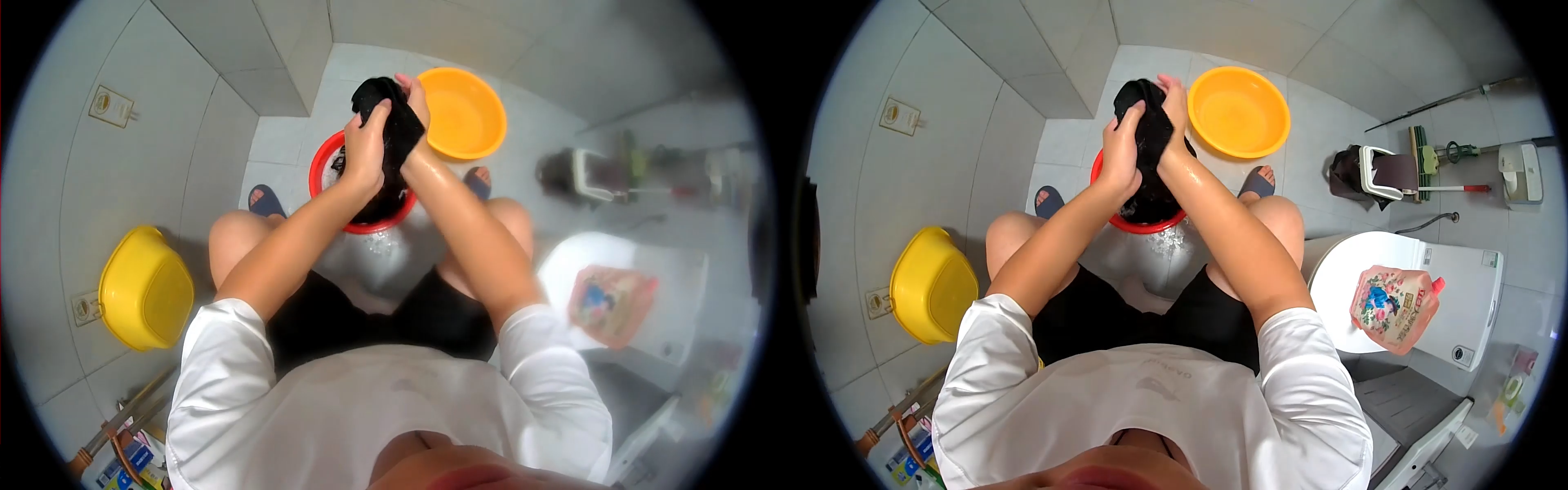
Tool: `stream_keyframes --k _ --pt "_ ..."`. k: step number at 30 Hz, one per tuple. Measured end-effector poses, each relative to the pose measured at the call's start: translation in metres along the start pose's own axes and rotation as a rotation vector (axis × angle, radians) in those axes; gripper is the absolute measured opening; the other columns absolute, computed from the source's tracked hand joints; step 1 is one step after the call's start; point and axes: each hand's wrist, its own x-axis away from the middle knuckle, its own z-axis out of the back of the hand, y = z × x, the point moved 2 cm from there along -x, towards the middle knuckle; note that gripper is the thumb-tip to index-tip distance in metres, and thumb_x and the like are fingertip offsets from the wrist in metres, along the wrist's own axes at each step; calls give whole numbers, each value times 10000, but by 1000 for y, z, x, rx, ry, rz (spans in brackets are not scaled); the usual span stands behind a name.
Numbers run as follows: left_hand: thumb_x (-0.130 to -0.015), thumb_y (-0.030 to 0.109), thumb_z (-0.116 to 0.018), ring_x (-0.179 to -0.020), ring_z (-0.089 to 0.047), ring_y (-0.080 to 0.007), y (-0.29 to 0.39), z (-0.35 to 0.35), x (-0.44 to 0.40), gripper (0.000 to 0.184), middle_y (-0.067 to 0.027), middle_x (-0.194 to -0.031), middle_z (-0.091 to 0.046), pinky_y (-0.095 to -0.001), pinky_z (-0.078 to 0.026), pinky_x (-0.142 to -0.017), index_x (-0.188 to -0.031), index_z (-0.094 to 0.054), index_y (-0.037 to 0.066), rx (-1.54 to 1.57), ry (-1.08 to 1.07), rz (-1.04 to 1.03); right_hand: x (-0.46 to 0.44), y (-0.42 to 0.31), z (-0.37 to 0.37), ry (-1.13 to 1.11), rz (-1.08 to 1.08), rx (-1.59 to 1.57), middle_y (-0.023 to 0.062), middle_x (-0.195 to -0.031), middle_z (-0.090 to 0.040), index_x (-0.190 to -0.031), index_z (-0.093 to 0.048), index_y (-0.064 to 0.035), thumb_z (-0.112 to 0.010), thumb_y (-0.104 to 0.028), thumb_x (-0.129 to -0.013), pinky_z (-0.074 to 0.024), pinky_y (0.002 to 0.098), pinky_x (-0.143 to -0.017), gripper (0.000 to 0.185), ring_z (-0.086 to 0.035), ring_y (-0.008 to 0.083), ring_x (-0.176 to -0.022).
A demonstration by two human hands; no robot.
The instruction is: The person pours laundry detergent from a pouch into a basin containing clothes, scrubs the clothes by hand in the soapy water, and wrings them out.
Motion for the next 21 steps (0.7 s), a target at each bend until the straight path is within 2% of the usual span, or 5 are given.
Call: stream_keyframes --k 4,6,10,12,21 --pt "-942 312 -715 -809 -631 -159 16 7 -17 321 -62 -938 -686 -315 -516 -739 -1035 -665 9 -147 40 -16 73 -44 -28 24 -423 -527 119 -1445 -539 -1499 -408 -9 -377 -423 -1102 -394 366 -1130 574 -535 222 -1304" --pt "-948 339 -694 -704 -612 -171 23 23 -40 293 -47 -835 -658 -339 -512 -661 -1009 -661 55 -307 -61 -332 88 -31 -43 118 -404 -125 141 -1535 -476 -1532 -410 11 -326 -544 -1099 -305 349 -1191 709 -434 233 -1414" --pt "-946 345 -717 -976 -673 -225 6 20 -32 420 -73 -1107 -702 -402 -544 -879 -1244 -652 56 31 45 107 62 -34 -36 -23 -435 -502 123 -1296 -655 -1349 -600 -30 -373 -488 -1097 -450 340 -1065 570 -613 221 -1209" --pt "-990 425 -618 -1142 -669 -237 0 8 -19 459 -104 -1245 -703 -388 -508 -1030 -1248 -668 48 137 -41 8 31 -19 -25 -46 -496 -823 73 -1094 -732 -1181 -686 -97 -414 -438 -1100 -539 360 -971 444 -696 226 -1041" --pt "-979 200 -405 -1186 -654 -350 7 45 -50 442 -218 -1288 -678 -465 -475 -1115 -1257 -624 -66 531 -531 458 65 -52 -22 49 -327 -647 59 -1316 -634 -1382 -580 -24 -378 -486 -1113 -435 296 -1072 571 -592 156 -1195"
